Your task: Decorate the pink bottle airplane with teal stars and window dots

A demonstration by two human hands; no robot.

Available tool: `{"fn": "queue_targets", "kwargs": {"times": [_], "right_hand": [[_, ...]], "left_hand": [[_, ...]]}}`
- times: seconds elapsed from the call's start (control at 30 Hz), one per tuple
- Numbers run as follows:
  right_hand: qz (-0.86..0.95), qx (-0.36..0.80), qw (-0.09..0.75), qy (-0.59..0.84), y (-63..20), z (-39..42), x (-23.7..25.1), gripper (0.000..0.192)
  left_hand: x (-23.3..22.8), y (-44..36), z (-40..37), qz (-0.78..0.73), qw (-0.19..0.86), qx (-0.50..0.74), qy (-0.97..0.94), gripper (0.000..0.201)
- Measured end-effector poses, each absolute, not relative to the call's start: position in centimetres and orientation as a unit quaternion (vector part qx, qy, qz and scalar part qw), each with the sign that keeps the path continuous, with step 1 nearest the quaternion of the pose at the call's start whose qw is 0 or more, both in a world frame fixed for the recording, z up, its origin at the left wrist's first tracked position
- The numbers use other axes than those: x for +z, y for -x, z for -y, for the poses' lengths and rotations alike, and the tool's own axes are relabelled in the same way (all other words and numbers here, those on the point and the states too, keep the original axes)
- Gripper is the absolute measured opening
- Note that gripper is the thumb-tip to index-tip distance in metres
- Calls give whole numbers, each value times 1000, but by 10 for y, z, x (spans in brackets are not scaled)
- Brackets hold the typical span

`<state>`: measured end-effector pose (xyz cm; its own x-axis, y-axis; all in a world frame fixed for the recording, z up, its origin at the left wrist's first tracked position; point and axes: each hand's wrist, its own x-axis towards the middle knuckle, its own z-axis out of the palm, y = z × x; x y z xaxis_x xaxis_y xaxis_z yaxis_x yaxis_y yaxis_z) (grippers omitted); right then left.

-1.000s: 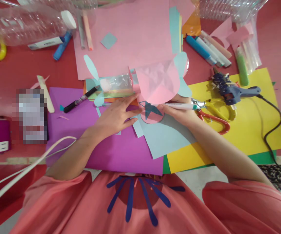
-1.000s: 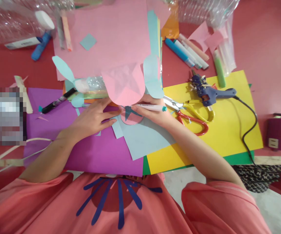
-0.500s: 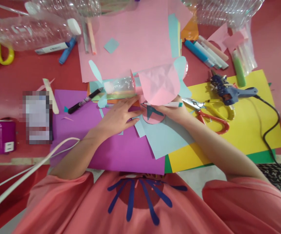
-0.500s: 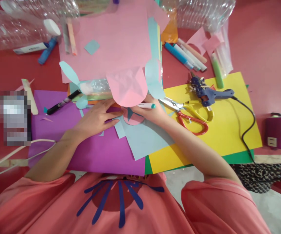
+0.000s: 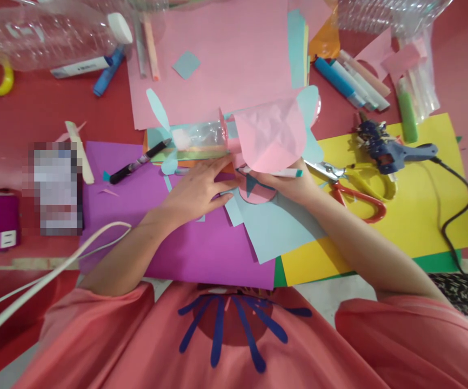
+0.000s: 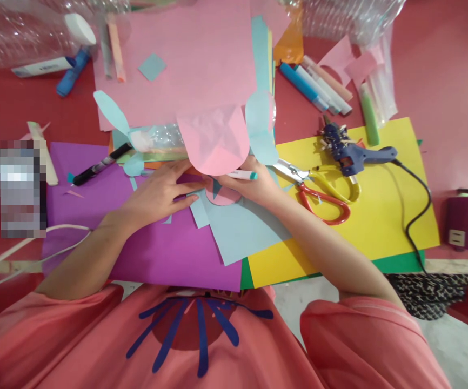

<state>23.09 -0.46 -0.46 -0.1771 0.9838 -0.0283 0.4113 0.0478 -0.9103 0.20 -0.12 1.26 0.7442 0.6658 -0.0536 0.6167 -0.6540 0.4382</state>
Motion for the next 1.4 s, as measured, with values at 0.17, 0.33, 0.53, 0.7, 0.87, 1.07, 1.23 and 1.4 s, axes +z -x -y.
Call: {"fn": "queue_targets", "kwargs": {"times": [0.17,0.33,0.53,0.7,0.87,1.07,1.23,1.4], "right_hand": [[636,432,335,545,-231,6,-4,27],[622,429,332,565,-232,5,-5,24],[613,446,303,578,-233,6,-3,24],[605,444,316,580,-231,6,-1,23],[591,444,307,600,-231,6,0,25],[592,438,293,611,-229,8,3,26],[581,420,339,609,-232,7,0,20],[602,428,322,593,-233,7,-1,26]], "left_hand": [[13,-1,1,-353,226,58,-906,28],[13,-1,0,-355,224,51,-906,28],[13,-1,1,-352,229,54,-906,28],[12,0,0,-354,232,58,-904,28],[12,-1,1,-351,229,60,-906,29],[13,0,1,-353,226,55,-906,30],[13,0,1,-352,228,59,-906,29],[13,0,0,-350,229,56,-907,30]]}}
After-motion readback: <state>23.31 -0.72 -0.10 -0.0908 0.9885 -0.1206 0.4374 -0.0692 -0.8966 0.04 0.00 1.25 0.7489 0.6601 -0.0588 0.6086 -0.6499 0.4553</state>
